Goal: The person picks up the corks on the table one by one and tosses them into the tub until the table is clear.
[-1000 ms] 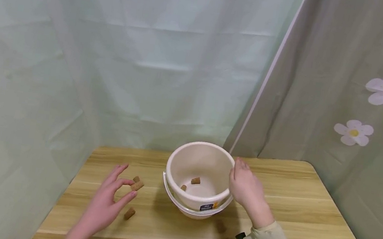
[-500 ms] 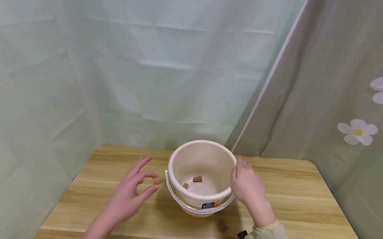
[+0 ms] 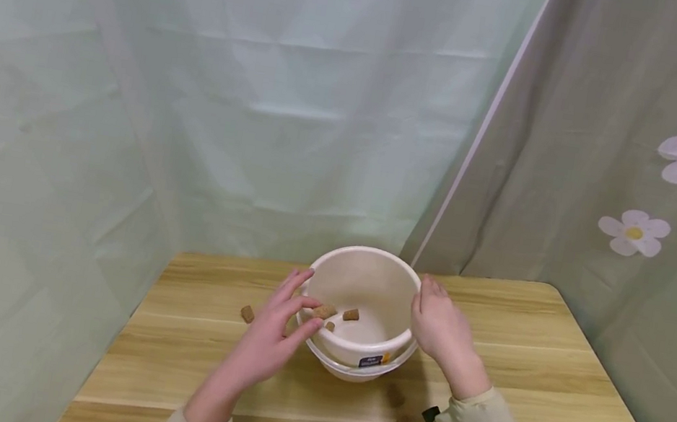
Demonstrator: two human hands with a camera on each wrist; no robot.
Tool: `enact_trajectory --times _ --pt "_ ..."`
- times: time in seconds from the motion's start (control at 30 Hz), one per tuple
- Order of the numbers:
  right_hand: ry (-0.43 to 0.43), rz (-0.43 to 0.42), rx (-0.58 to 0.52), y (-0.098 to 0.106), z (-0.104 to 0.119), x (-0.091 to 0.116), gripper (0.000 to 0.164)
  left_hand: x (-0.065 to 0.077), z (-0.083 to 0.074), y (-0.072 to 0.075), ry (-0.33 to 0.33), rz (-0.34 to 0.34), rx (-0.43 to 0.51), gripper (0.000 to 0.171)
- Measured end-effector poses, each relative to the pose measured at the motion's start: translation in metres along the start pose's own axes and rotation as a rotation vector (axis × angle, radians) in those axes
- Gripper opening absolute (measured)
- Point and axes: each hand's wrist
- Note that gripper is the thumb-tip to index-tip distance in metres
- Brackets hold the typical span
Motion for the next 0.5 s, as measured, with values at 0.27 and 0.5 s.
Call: enact_trajectory --times 0.27,0.5 --pt "0.001 0.013 0.008 0.001 -0.002 0.0 0.058 -0.007 -0.005 -0.008 -0.008 0.008 -0.008 0.017" --pt "0.002 0.012 0.002 0.002 -0.001 0.001 0.058 -0.013 -0.005 -0.012 -0.02 0.027 -0.033 0.02"
Point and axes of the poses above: each hand's wrist, its own x-axis away from the middle knuckle, its own y-axis out of the back of the hand, z = x × y, and after that the axes turned 11 degrees about -y, right-handed
